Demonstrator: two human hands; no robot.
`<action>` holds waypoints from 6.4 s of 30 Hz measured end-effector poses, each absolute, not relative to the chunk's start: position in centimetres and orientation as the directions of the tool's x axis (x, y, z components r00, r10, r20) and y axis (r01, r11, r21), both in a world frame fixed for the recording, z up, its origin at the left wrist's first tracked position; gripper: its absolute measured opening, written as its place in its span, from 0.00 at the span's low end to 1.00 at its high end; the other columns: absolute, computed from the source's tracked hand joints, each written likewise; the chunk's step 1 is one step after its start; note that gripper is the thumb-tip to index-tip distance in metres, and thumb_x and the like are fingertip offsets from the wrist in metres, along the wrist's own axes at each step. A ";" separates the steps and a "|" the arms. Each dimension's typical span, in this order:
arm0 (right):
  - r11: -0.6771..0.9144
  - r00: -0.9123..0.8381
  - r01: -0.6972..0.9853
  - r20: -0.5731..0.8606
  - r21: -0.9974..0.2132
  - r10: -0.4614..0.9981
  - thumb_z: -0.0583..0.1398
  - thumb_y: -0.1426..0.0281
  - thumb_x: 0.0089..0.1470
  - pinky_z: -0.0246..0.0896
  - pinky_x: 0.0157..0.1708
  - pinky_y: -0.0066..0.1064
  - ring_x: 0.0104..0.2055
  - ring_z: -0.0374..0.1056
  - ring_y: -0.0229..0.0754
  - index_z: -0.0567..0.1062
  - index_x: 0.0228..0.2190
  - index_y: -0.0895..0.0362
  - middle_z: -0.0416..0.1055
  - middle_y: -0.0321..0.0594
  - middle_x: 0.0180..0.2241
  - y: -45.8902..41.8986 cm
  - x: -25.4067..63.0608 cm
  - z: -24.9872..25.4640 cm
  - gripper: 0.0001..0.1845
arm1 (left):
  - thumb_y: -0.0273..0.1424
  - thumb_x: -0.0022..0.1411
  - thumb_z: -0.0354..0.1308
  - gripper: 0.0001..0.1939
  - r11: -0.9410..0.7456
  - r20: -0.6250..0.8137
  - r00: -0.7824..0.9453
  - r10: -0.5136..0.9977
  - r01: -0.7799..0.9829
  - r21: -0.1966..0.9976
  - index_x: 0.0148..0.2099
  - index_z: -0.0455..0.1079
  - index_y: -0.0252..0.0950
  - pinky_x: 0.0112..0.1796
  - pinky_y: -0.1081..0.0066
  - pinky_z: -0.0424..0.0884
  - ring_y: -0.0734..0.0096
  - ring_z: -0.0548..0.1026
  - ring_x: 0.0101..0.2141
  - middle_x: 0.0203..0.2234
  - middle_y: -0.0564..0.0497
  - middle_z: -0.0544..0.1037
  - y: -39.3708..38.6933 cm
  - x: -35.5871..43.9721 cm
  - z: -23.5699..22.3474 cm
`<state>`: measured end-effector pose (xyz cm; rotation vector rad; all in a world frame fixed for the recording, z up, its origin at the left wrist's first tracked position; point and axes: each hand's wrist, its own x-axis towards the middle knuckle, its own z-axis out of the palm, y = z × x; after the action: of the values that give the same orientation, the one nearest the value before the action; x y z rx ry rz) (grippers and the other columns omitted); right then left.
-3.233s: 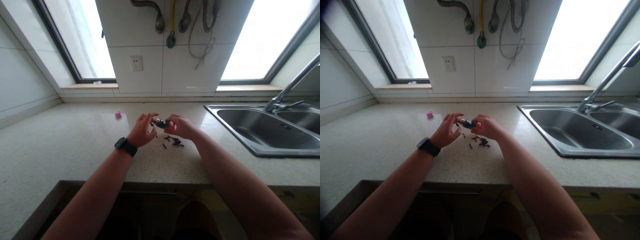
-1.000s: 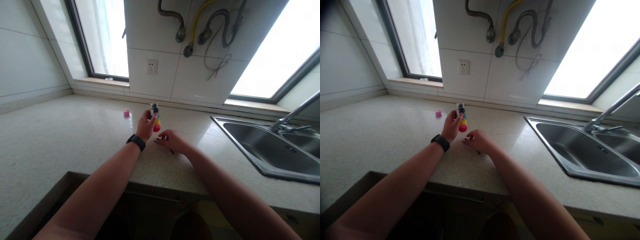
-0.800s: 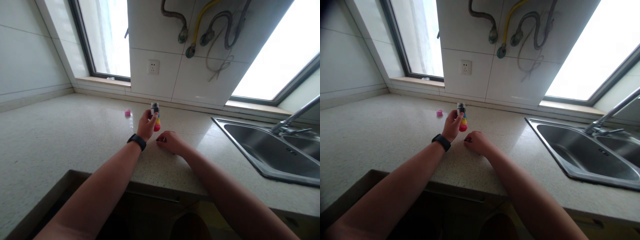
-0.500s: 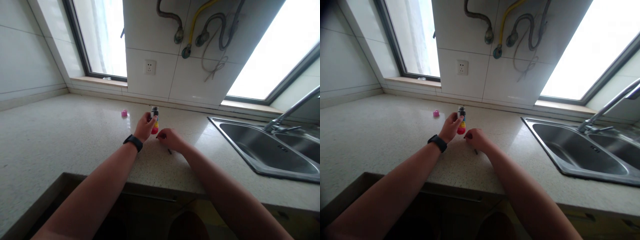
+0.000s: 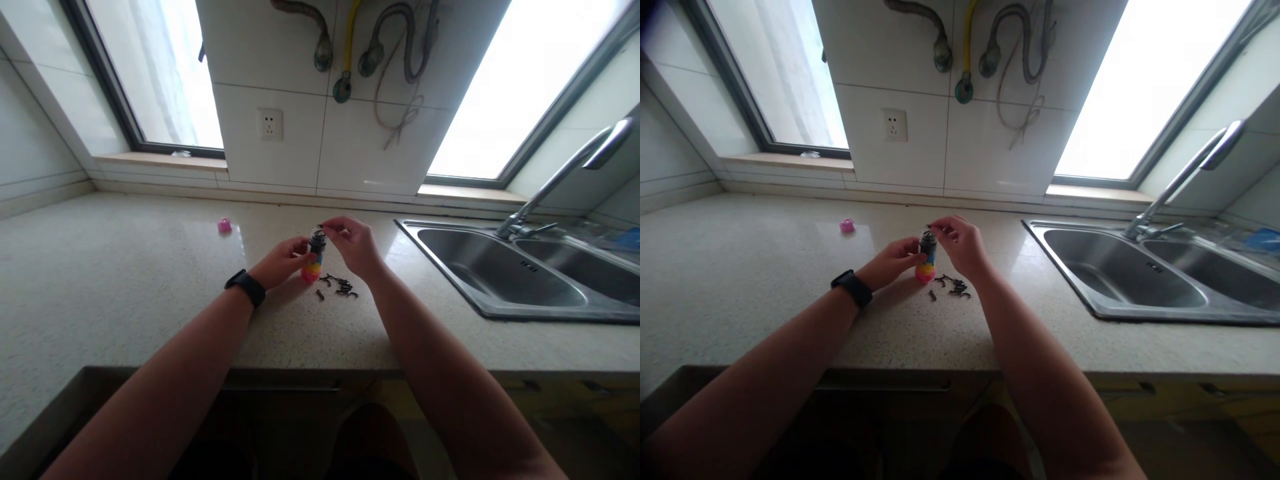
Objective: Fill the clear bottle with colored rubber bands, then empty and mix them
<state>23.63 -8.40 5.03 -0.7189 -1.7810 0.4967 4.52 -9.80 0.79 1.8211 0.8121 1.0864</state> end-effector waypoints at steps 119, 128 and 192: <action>0.586 -0.172 0.230 0.560 -0.777 0.810 0.65 0.64 0.49 0.53 0.18 0.27 0.19 0.57 0.30 0.77 0.33 0.58 0.68 0.33 0.21 -9.5 24.9 5.9 0.11 | 0.34 0.61 0.59 0.16 -0.587 0.452 0.390 0.802 0.373 0.719 0.51 0.69 0.37 0.34 0.70 0.67 0.71 0.73 0.36 0.38 0.48 0.77 -10.8 4.4 1.2; 0.716 -0.259 0.274 0.667 -0.643 0.698 0.63 0.66 0.51 0.62 0.28 0.29 0.29 0.64 0.33 0.78 0.32 0.57 0.72 0.40 0.37 -9.3 24.4 5.5 0.08 | 0.35 0.62 0.59 0.16 -0.581 0.451 0.379 0.808 0.389 0.715 0.51 0.68 0.36 0.34 0.70 0.67 0.71 0.73 0.35 0.37 0.49 0.76 -10.8 4.4 1.2; 0.764 -0.763 0.573 0.148 -0.296 0.630 0.60 0.70 0.56 0.58 0.45 0.30 0.42 0.69 0.40 0.80 0.37 0.52 0.75 0.40 0.40 -5.6 24.6 1.5 0.09 | 0.35 0.62 0.56 0.13 -0.520 0.484 0.190 0.854 0.365 0.773 0.46 0.68 0.34 0.30 0.73 0.67 0.68 0.72 0.37 0.36 0.48 0.74 -10.1 3.6 0.9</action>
<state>24.55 -5.60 1.49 -0.9430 -2.7213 0.3433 3.57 -10.14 0.94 1.9772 1.1361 1.3015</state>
